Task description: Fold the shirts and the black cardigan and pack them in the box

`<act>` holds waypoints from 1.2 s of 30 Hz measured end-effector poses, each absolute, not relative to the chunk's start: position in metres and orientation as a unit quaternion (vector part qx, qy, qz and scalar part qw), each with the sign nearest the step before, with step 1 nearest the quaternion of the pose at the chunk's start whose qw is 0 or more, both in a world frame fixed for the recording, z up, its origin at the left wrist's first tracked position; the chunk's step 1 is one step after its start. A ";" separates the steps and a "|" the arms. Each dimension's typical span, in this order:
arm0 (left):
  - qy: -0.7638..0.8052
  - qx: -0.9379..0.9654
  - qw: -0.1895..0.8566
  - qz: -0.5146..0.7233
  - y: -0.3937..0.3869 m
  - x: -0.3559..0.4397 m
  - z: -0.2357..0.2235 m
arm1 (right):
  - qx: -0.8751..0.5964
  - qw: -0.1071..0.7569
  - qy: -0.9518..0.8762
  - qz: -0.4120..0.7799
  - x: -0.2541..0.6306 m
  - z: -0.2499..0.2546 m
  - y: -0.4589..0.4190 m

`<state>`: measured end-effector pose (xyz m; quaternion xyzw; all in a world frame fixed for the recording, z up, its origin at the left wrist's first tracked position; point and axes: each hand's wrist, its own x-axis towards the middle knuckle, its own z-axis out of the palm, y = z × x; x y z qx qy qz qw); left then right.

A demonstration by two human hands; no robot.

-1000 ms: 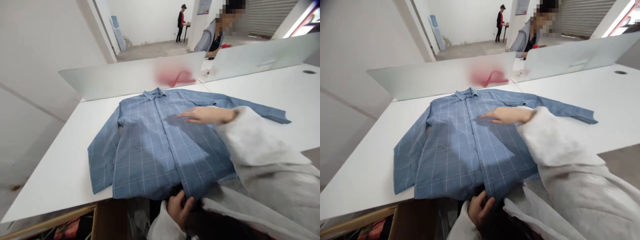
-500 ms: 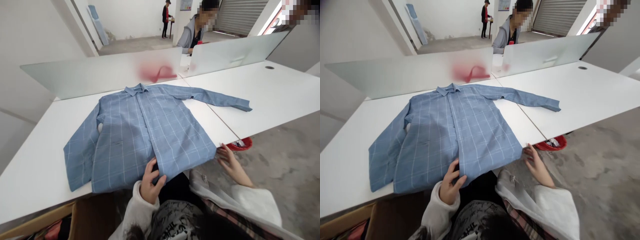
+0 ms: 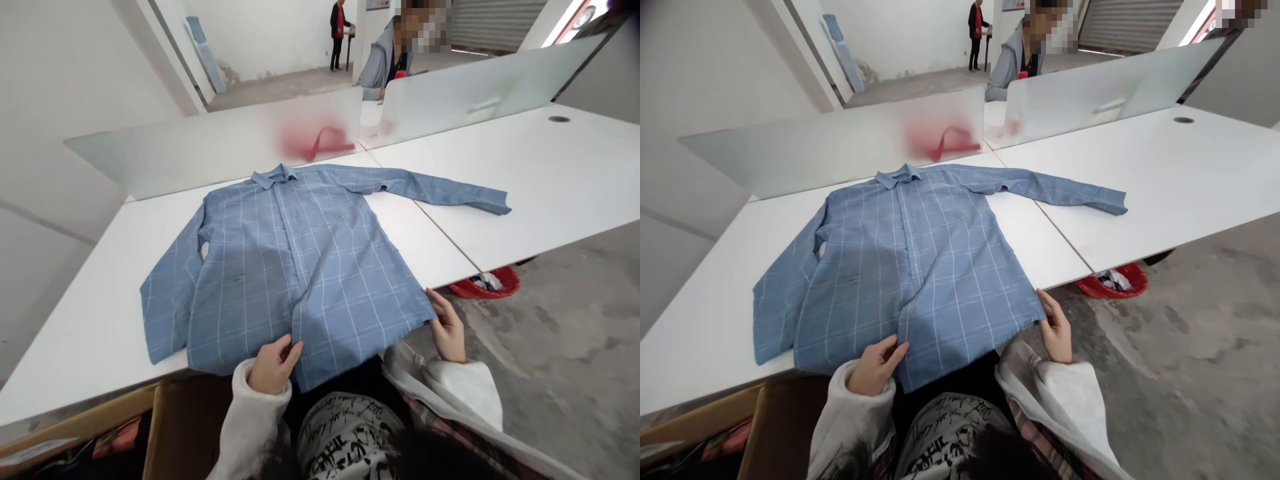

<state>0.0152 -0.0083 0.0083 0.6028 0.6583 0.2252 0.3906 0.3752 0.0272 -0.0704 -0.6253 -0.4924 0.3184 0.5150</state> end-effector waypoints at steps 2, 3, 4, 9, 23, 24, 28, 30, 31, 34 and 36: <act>0.676 0.587 0.407 0.183 -0.015 0.010 0.013 | -0.612 0.496 -0.528 0.317 0.383 -0.074 0.026; 0.681 0.585 0.406 0.172 -0.017 0.006 0.019 | -0.606 0.487 -0.543 0.319 0.387 -0.076 0.026; 0.685 0.589 0.394 0.168 -0.019 0.001 0.028 | -0.598 0.480 -0.554 0.323 0.392 -0.079 0.026; 0.679 0.666 0.271 0.151 0.006 -0.023 0.107 | -0.557 0.518 -0.542 0.356 0.402 -0.092 0.032; 0.651 0.660 0.368 0.068 0.198 0.005 0.038 | -0.578 0.455 -0.599 0.316 0.396 -0.078 0.030; 0.643 0.658 0.382 0.084 0.198 0.002 0.034 | -0.592 0.452 -0.603 0.285 0.391 -0.077 0.029; 0.616 0.643 0.433 0.142 0.199 -0.013 0.027 | -0.644 0.575 -0.480 0.158 0.360 -0.085 0.023; 0.604 0.636 0.451 0.165 0.201 -0.021 0.024 | -0.648 0.610 -0.407 0.207 0.343 -0.091 0.015; 0.597 0.635 0.458 0.174 0.202 -0.023 0.023 | -0.643 0.604 -0.385 0.270 0.335 -0.093 0.010; 0.578 0.638 0.470 0.195 0.201 -0.025 0.020 | -0.583 0.539 -0.341 0.504 0.310 -0.091 -0.005; 0.571 0.640 0.473 0.204 0.199 -0.025 0.020 | -0.529 0.496 -0.326 0.606 0.292 -0.086 -0.011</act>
